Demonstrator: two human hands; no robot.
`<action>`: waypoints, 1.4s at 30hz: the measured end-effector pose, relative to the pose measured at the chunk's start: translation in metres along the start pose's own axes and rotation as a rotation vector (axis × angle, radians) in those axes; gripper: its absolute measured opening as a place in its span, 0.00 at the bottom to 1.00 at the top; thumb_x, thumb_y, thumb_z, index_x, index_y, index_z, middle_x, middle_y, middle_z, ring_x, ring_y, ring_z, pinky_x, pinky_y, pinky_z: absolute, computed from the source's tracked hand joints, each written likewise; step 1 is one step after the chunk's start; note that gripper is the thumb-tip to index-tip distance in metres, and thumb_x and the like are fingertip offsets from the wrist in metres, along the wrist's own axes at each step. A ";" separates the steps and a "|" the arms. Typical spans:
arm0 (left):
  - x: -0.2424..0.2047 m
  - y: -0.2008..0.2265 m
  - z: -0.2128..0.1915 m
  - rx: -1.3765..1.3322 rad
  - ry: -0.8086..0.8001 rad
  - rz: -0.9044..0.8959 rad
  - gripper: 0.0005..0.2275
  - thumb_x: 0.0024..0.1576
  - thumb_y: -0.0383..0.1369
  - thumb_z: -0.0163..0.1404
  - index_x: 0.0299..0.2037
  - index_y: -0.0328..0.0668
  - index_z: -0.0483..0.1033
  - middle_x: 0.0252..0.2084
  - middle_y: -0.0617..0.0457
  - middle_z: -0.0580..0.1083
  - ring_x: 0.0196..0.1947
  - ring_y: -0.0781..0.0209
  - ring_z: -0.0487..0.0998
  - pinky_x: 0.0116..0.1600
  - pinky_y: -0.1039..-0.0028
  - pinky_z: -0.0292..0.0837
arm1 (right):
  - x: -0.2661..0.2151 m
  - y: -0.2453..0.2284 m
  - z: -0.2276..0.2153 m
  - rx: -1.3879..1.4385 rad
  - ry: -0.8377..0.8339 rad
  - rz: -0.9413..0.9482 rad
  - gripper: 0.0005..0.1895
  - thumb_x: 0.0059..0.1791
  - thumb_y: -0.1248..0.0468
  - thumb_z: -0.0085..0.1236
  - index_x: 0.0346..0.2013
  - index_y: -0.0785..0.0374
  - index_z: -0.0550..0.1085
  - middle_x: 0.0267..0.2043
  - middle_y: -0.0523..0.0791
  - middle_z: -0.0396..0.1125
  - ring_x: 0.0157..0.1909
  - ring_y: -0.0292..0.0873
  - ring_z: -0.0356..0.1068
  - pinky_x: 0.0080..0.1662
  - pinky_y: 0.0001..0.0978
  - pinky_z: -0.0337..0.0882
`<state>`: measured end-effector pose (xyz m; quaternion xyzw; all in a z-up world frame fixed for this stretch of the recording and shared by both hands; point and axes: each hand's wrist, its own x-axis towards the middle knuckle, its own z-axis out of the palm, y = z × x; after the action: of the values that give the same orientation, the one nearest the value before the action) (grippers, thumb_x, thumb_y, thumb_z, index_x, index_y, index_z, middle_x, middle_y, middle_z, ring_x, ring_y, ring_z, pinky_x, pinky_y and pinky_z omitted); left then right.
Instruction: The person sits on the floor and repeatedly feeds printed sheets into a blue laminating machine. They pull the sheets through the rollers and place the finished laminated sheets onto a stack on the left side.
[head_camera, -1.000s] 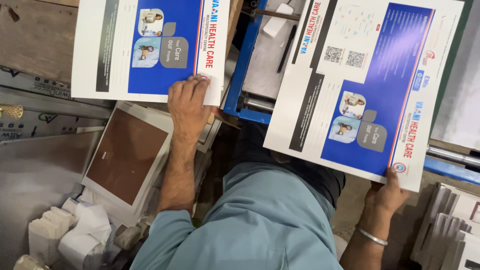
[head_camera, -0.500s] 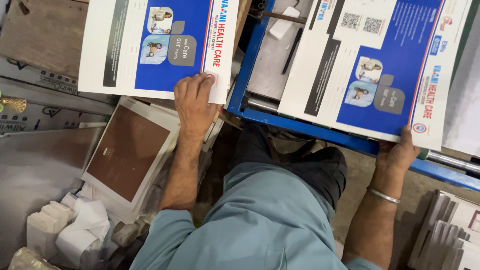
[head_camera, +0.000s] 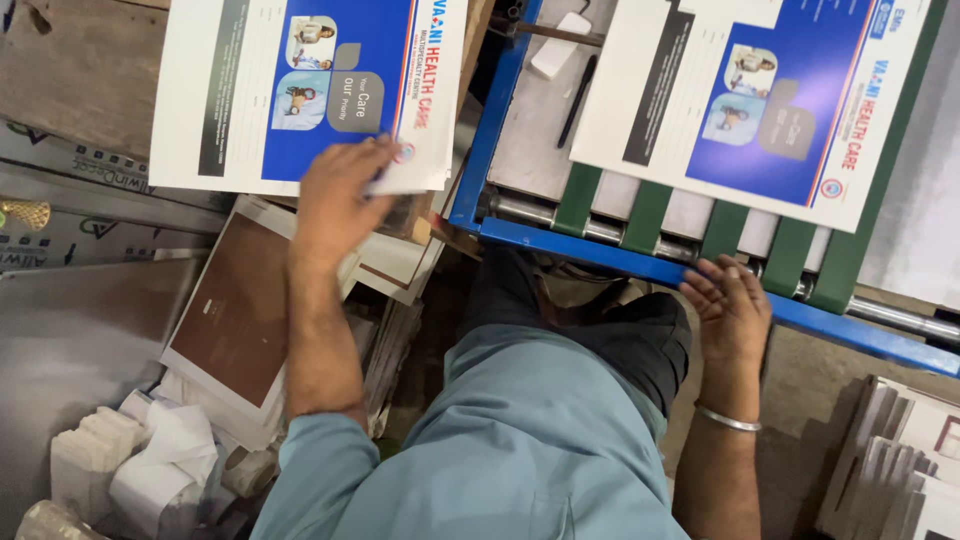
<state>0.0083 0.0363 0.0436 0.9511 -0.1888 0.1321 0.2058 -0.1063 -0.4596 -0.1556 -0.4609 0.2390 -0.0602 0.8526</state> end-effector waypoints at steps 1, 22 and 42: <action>0.001 -0.004 -0.006 -0.119 0.038 -0.051 0.20 0.55 0.29 0.59 0.59 0.41 0.78 0.60 0.48 0.77 0.59 0.50 0.76 0.64 0.61 0.70 | -0.004 -0.001 0.010 -0.012 -0.024 0.005 0.14 0.61 0.64 0.48 0.59 0.70 0.69 0.51 0.55 0.72 0.48 0.52 0.76 0.49 0.43 0.80; -0.014 0.112 0.061 0.101 -0.130 0.258 0.31 0.57 0.50 0.58 0.63 0.32 0.72 0.67 0.39 0.67 0.69 0.43 0.63 0.74 0.44 0.48 | -0.020 -0.022 0.121 0.171 -0.203 -0.137 0.20 0.63 0.69 0.54 0.70 0.70 0.65 0.53 0.50 0.67 0.43 0.40 0.68 0.37 0.26 0.69; -0.007 0.019 0.047 0.260 0.260 0.186 0.24 0.47 0.28 0.64 0.57 0.40 0.76 0.53 0.49 0.74 0.55 0.48 0.73 0.60 0.57 0.68 | -0.027 -0.043 -0.034 0.049 0.322 -0.429 0.20 0.56 0.78 0.42 0.65 0.74 0.65 0.60 0.54 0.70 0.57 0.47 0.77 0.57 0.37 0.83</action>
<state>0.0026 0.0019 0.0061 0.9230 -0.2290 0.2956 0.0907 -0.1401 -0.5008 -0.1267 -0.4646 0.2668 -0.3178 0.7823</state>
